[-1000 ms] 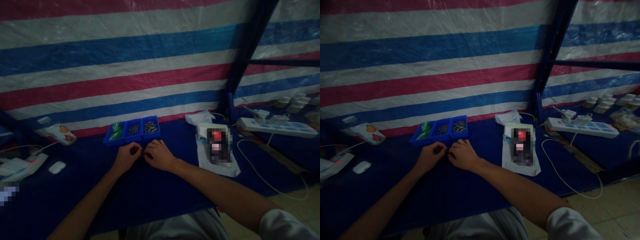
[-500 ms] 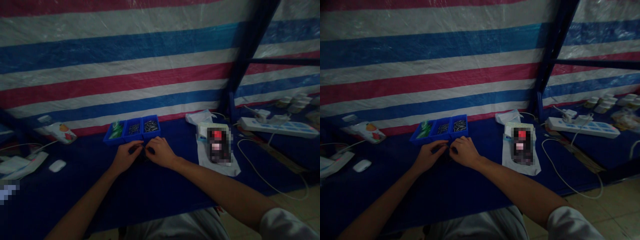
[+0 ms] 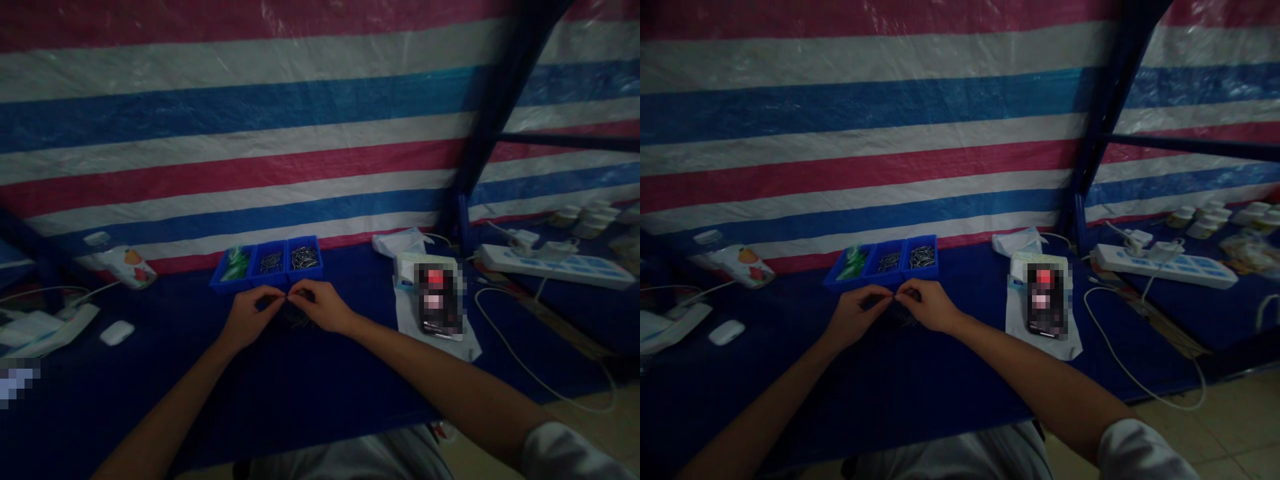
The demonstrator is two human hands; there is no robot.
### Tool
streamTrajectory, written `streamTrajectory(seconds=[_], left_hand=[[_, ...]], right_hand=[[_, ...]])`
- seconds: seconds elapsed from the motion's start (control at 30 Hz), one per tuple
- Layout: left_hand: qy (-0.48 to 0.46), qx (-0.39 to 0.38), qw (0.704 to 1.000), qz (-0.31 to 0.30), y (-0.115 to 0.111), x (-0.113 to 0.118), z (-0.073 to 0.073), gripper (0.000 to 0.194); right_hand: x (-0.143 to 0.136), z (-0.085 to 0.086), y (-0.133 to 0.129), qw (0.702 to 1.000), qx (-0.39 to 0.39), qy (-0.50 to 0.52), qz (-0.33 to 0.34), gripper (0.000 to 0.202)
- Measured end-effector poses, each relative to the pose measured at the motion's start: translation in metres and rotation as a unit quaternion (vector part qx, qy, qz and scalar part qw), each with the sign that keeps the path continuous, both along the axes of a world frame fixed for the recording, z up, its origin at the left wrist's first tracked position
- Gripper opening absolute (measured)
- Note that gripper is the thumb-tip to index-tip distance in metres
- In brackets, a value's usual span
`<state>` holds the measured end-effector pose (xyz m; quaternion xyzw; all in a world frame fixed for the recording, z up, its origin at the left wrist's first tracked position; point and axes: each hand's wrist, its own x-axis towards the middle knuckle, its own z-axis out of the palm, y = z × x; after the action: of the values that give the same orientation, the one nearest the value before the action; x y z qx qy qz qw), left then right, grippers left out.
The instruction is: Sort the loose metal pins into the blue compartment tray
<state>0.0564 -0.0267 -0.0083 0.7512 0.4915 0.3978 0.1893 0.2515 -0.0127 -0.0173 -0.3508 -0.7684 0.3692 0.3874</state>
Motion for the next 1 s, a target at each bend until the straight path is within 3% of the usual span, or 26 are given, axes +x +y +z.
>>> streamTrajectory(seconds=[0.2,0.37,0.47,0.6,0.67,0.73,0.83,0.87,0.93,1.0], left_hand=[[-0.075,0.006,0.997,0.016,-0.002,0.0,0.005,0.026],[-0.178,0.086,0.97,0.142,0.002,-0.014,0.015,0.029],[-0.171,0.092,0.964,0.181,0.004,-0.021,0.018,0.026],[-0.111,0.064,0.978,0.163,0.004,-0.022,0.016,0.026],[-0.063,0.055,0.987,0.138,0.002,-0.02,0.014,0.026],[-0.025,0.058,0.992,0.109,0.001,-0.017,0.011,0.026],[0.005,0.072,0.993,0.09,0.0,-0.012,0.008,0.027],[0.01,0.076,0.993,0.093,0.0,-0.011,0.007,0.027],[0.015,0.079,0.992,0.099,0.001,-0.009,0.005,0.028],[0.016,0.078,0.991,0.104,0.003,-0.009,0.003,0.028]], right_hand=[[-0.002,0.005,0.011,0.999,-0.033,0.034,-0.016,0.019],[-0.015,0.013,0.035,0.985,-0.154,0.027,-0.069,0.036],[-0.029,0.021,0.049,0.969,-0.219,0.075,-0.087,0.03],[-0.029,0.036,0.048,0.951,-0.284,0.119,-0.038,0.029],[-0.009,0.041,0.031,0.965,-0.247,0.085,-0.015,0.031],[0.024,0.043,0.004,0.987,-0.157,0.008,-0.021,0.029],[0.093,0.036,-0.045,0.986,0.031,-0.111,-0.121,0.032],[0.117,0.031,-0.058,0.967,0.097,-0.147,-0.184,0.034],[0.163,0.017,-0.076,0.901,0.209,-0.217,-0.311,0.038],[0.198,0.002,-0.084,0.851,0.228,-0.288,-0.375,0.049]])
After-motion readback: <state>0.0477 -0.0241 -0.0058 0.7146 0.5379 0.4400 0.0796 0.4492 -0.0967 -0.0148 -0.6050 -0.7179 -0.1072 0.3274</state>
